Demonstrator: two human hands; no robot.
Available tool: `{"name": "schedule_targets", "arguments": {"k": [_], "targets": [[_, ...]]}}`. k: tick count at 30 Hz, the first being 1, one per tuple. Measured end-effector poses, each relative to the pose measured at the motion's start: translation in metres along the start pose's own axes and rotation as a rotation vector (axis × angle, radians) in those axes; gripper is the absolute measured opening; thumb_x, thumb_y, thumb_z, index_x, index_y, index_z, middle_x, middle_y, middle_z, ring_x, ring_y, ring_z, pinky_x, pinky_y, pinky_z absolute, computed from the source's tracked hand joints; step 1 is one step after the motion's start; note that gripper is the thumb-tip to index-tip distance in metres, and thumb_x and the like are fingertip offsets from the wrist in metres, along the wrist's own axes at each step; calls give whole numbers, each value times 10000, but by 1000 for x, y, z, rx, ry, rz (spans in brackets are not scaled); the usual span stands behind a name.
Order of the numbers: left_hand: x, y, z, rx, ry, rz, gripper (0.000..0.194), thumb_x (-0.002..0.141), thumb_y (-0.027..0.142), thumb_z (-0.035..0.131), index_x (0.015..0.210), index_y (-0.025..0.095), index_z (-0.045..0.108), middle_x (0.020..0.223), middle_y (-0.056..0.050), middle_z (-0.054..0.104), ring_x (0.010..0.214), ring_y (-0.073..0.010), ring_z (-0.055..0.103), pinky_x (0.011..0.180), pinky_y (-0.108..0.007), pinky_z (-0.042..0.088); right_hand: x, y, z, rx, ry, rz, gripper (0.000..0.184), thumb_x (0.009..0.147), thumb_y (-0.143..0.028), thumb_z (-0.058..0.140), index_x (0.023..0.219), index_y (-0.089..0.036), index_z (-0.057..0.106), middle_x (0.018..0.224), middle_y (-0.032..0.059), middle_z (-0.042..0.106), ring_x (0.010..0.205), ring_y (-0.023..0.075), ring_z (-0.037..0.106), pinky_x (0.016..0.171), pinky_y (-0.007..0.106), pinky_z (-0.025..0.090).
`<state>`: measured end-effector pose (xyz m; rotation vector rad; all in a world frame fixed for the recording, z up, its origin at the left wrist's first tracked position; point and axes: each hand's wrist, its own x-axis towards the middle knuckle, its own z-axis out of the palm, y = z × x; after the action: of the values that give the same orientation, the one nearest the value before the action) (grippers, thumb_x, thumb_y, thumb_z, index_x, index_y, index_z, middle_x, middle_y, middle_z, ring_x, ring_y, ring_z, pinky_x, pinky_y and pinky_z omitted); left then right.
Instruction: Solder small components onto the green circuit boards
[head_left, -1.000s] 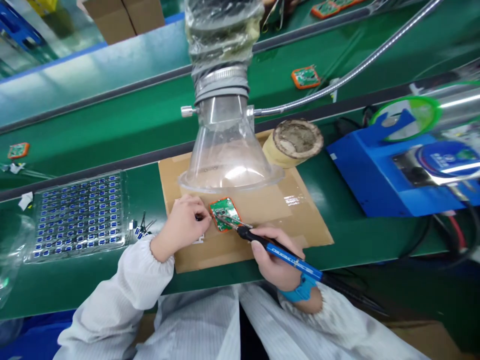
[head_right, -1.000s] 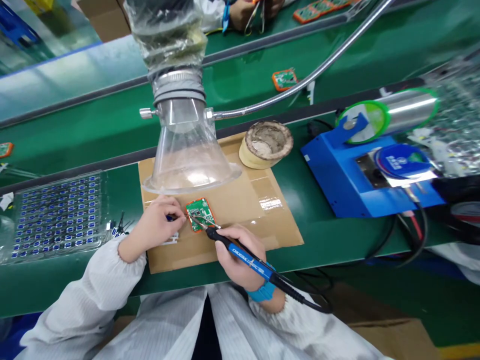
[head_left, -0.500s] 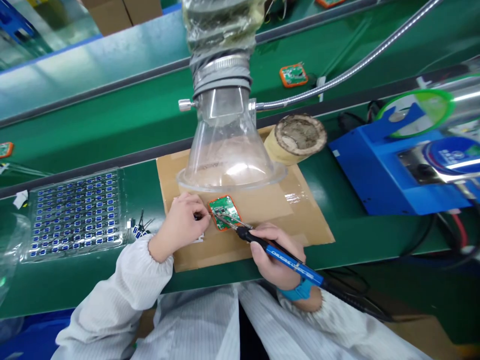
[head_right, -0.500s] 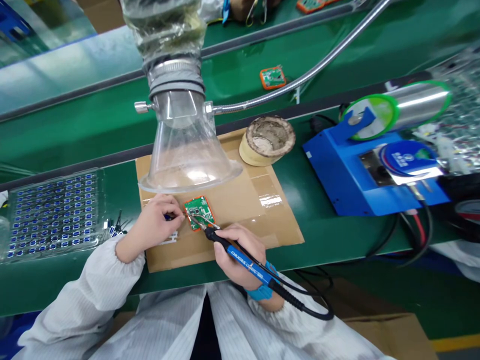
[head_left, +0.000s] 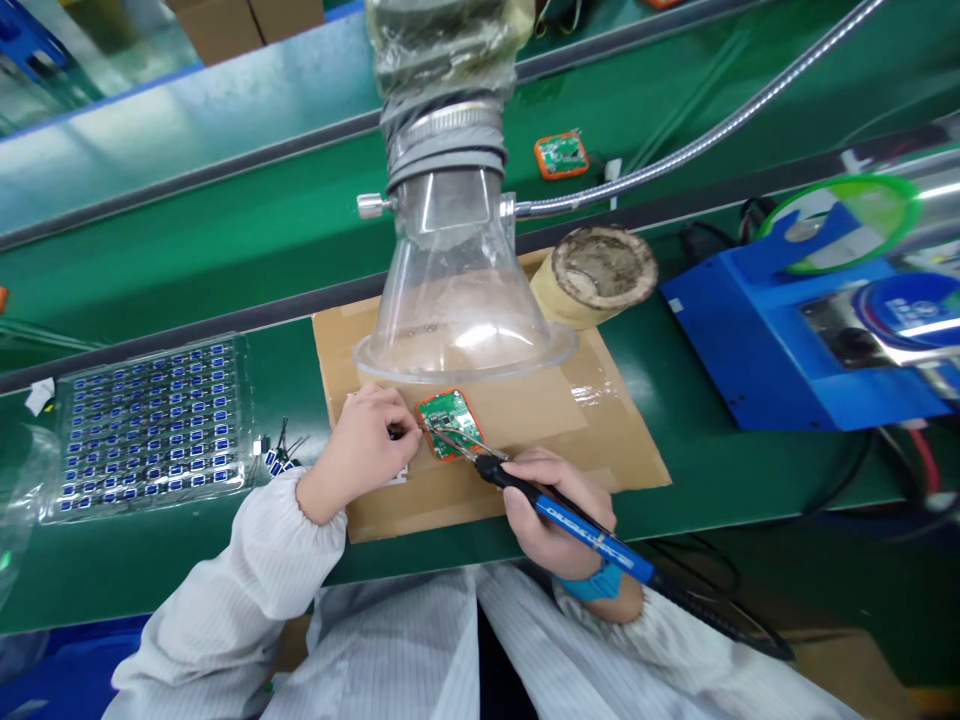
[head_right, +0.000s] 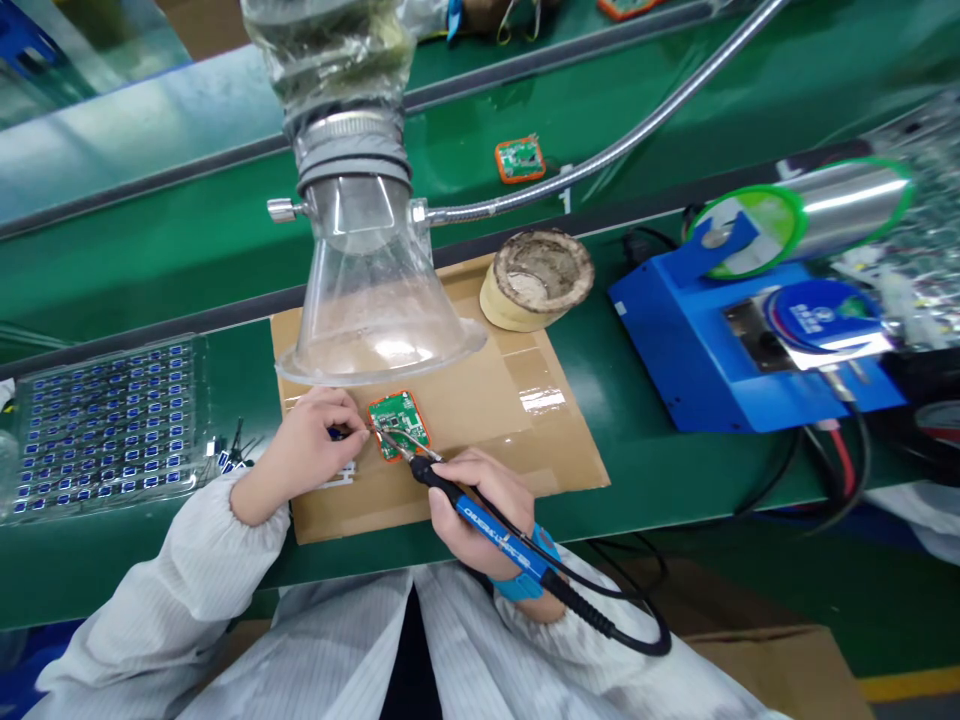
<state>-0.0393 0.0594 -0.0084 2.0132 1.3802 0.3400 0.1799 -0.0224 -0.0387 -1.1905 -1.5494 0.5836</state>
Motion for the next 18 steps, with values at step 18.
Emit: {"name": "schedule_targets", "arguments": {"k": [18], "targets": [[0,1,-1,4,-3,-5,234,808,99,630,590,183,612,740,-17,666,809,-192,553,812,-371,424,-7,23,-9,137,253,227,90,902,-297,678,907,-212,710,807,48,710,711,218,719,600,339,590]]}}
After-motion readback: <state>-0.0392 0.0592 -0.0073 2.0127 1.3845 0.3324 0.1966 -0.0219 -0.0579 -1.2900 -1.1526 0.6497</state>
